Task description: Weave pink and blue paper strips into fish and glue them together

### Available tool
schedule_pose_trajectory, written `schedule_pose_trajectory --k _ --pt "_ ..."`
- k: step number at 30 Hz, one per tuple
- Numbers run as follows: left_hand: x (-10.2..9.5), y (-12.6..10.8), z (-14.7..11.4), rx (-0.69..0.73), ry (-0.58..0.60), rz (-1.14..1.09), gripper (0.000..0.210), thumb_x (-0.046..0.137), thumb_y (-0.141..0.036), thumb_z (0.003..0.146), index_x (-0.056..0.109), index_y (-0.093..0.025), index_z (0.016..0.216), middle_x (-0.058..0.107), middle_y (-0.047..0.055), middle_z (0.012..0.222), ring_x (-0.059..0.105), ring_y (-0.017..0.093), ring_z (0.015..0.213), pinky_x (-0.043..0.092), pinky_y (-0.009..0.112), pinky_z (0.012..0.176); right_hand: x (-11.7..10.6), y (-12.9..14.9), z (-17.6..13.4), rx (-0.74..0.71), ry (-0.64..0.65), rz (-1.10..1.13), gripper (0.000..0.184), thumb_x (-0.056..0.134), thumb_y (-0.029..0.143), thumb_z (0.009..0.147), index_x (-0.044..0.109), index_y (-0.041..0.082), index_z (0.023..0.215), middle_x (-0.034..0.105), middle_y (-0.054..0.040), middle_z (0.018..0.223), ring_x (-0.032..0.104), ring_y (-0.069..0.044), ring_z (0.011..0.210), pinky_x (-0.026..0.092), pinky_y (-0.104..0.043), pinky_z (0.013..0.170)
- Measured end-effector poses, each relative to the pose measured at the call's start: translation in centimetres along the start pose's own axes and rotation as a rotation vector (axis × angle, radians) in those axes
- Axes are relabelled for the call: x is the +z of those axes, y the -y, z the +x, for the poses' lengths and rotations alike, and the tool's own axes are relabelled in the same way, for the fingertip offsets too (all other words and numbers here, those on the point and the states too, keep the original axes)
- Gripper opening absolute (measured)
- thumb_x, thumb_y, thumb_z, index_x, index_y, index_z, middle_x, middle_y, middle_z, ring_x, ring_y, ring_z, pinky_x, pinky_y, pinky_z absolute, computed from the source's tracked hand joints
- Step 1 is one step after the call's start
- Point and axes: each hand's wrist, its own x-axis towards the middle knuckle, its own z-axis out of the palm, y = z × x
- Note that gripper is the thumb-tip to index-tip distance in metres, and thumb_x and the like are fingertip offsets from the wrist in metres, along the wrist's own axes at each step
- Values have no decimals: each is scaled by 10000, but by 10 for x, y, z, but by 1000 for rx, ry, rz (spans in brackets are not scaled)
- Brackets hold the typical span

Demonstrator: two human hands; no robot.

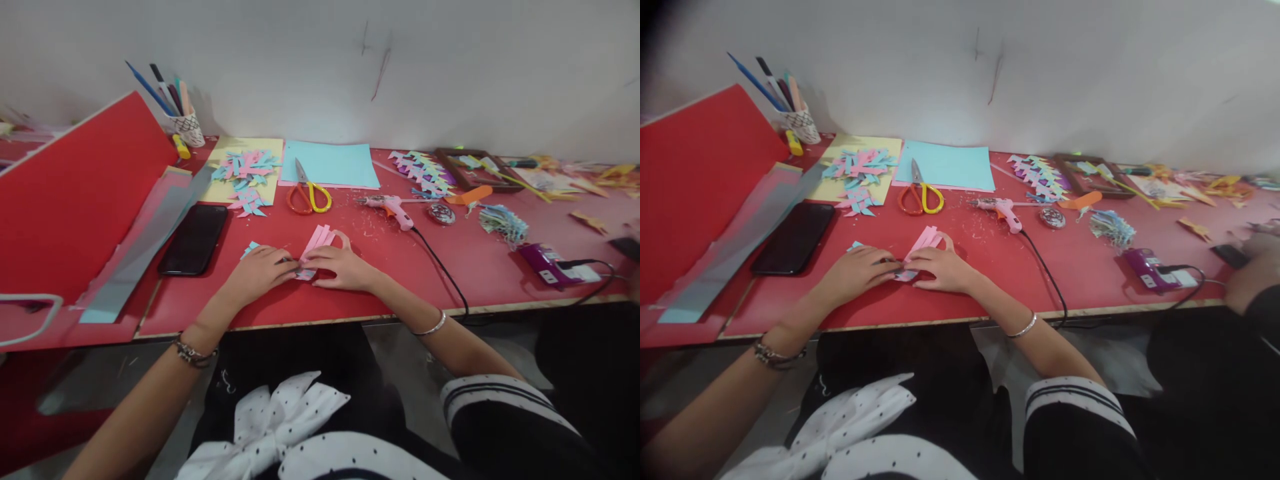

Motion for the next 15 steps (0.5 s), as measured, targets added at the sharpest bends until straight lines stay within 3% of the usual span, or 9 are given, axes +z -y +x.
schedule_pose_trajectory --k 4,8,12,15 --pt "1 0 -2 -13 -34 -34 354 310 -323 902 641 -215 966 647 55 896 582 190 831 434 326 746 5 1 2 -22 -85 -99 278 388 303 892 635 236 1002 656 -47 1052 574 -168 1004 69 -462 1043" --pt "-1 -7 -4 -49 -86 -148 356 322 -361 885 618 -203 1006 630 64 943 564 204 894 394 385 856 6 4 4 -72 -224 -202 307 349 285 912 649 224 891 687 -8 932 603 -128 895 83 -440 1045" --pt "0 -23 -4 -181 -116 -299 402 364 -442 844 574 -173 1055 591 89 1017 531 224 959 377 402 888 8 11 4 -171 -387 -369 287 377 221 904 637 194 786 690 19 811 601 -98 794 89 -409 1041" --pt "2 -33 -4 -238 -110 -357 395 313 -397 868 556 -160 1069 576 96 1022 511 223 981 371 395 891 10 17 4 -223 -480 -492 296 379 152 896 617 190 724 674 52 721 581 -80 750 68 -401 1037"
